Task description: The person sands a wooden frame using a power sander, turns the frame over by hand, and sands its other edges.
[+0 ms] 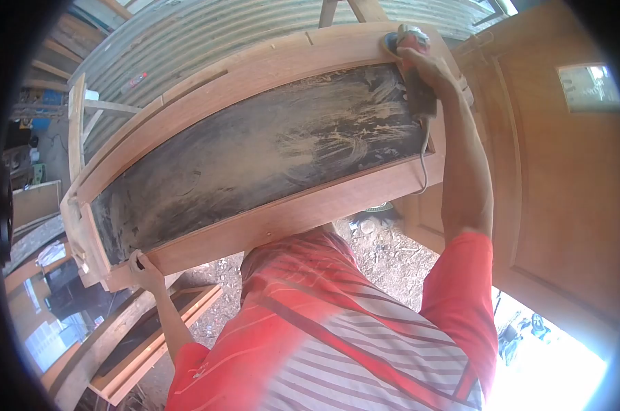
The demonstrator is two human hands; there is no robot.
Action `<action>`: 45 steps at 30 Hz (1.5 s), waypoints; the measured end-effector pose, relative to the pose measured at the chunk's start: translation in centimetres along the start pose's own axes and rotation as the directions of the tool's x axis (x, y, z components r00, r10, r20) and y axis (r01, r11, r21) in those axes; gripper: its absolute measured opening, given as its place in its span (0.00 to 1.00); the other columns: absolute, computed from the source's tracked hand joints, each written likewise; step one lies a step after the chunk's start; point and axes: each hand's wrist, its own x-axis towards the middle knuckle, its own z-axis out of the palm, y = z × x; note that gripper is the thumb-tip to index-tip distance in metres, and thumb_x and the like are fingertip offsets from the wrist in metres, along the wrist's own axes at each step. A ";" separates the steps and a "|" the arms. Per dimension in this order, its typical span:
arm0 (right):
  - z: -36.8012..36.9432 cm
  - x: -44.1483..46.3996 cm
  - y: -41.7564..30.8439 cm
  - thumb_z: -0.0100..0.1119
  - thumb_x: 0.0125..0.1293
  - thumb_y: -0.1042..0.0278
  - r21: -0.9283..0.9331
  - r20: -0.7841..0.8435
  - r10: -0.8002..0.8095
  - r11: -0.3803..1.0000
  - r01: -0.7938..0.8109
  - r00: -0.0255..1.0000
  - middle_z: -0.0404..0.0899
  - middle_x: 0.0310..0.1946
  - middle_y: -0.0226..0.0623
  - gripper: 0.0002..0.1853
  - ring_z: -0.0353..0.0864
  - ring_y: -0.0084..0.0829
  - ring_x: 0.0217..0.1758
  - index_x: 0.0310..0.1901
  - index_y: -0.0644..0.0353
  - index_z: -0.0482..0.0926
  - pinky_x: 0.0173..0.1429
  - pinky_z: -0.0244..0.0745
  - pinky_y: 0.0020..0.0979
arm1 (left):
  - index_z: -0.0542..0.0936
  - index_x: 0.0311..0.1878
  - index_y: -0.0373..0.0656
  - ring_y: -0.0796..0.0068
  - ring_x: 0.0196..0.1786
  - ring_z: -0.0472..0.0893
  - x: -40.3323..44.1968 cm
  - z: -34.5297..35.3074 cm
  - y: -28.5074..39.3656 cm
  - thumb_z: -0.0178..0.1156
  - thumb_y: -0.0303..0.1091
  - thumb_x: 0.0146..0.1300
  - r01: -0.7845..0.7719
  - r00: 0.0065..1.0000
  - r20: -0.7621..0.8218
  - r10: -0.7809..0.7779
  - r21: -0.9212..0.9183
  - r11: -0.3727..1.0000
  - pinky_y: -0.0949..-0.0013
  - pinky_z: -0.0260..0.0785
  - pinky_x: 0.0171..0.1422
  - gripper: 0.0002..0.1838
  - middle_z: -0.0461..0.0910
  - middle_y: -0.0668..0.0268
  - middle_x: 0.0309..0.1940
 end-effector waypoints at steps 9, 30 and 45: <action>0.7 5.9 1.2 0.74 0.59 0.38 0.164 -0.051 -0.152 0.974 0.158 0.987 0.86 0.53 0.40 0.39 0.83 0.31 0.54 0.65 0.59 0.83 0.60 0.76 0.35 | 0.85 0.51 0.32 0.51 0.58 0.83 0.0 0.3 -0.4 0.58 0.38 0.79 0.002 1.000 -0.026 -0.003 -0.012 1.000 0.53 0.73 0.68 0.16 0.86 0.52 0.53; 22.4 -14.8 -20.5 0.70 0.57 0.31 -0.074 0.276 -0.199 0.971 0.227 0.940 0.89 0.35 0.46 0.35 0.90 0.39 0.42 0.40 0.64 0.91 0.51 0.81 0.39 | 0.84 0.48 0.35 0.51 0.57 0.83 0.5 -0.7 1.1 0.64 0.34 0.74 -0.134 0.991 -0.023 0.133 -0.072 0.988 0.51 0.74 0.65 0.11 0.85 0.54 0.51; 7.3 -4.7 -8.2 0.74 0.59 0.36 -0.094 -0.010 -0.073 0.993 0.072 0.997 0.87 0.39 0.36 0.31 0.85 0.27 0.40 0.47 0.59 0.89 0.48 0.77 0.34 | 0.84 0.50 0.35 0.52 0.58 0.82 0.4 -0.4 1.3 0.63 0.34 0.77 -0.041 0.999 -0.001 0.041 -0.048 0.998 0.51 0.73 0.67 0.11 0.85 0.55 0.52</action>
